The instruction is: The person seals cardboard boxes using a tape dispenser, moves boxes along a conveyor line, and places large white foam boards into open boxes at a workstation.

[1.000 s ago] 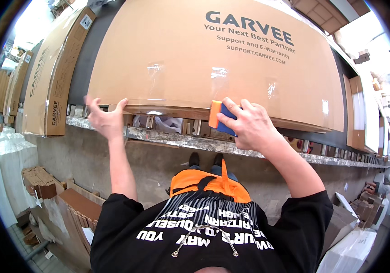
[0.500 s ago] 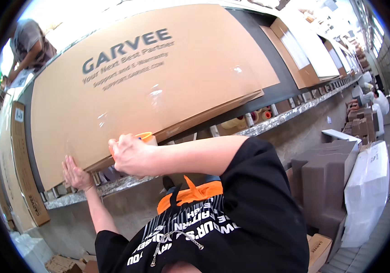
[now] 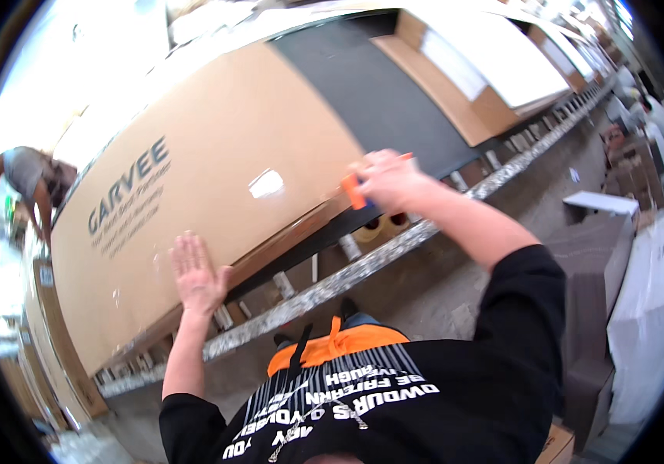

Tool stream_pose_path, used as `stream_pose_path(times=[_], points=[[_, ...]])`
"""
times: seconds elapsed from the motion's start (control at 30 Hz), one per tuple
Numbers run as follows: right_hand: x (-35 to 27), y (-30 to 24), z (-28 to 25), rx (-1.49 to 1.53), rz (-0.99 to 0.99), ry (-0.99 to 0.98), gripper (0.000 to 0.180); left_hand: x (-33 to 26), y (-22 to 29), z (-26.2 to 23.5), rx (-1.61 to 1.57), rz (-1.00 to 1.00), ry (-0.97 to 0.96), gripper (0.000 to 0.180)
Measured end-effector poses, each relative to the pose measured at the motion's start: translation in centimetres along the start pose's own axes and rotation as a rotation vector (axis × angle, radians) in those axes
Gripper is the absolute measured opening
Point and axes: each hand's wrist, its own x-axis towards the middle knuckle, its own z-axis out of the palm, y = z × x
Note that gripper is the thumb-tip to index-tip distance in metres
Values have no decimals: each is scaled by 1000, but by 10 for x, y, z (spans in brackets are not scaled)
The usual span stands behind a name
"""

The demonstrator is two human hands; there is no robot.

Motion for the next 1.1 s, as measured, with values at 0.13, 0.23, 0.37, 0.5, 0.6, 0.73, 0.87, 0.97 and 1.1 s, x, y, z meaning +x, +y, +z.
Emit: stream_pose_path(times=[0.13, 0.23, 0.37, 0.5, 0.6, 0.73, 0.87, 0.97, 1.1], points=[[38, -55, 18, 139, -5, 105, 15, 87, 106, -19, -105, 172, -89, 94], [76, -119, 18, -607, -70, -131, 22, 113, 143, -12, -6, 134, -149, 98], [85, -173, 61, -1289, 213, -260, 41, 113, 127, -13, -39, 141, -136, 104], [31, -145, 1, -418, -278, -379, 21, 111, 128, -8, -91, 144, 16, 106], [26, -136, -35, -157, -108, -335, 20, 106, 126, -11, -131, 143, 13, 107], [40, -76, 28, 68, 170, -802, 42, 99, 132, -5, -195, 169, 40, 103], [-54, -63, 103, 183, 387, -812, 45, 88, 111, -10, -147, 100, -35, 102], [-109, -81, 85, 476, 500, -795, 54, 77, 95, -16, -114, 142, -4, 101], [-98, -106, 40, 892, 368, -316, 72, 27, 39, -4, -61, 28, 50, 108]])
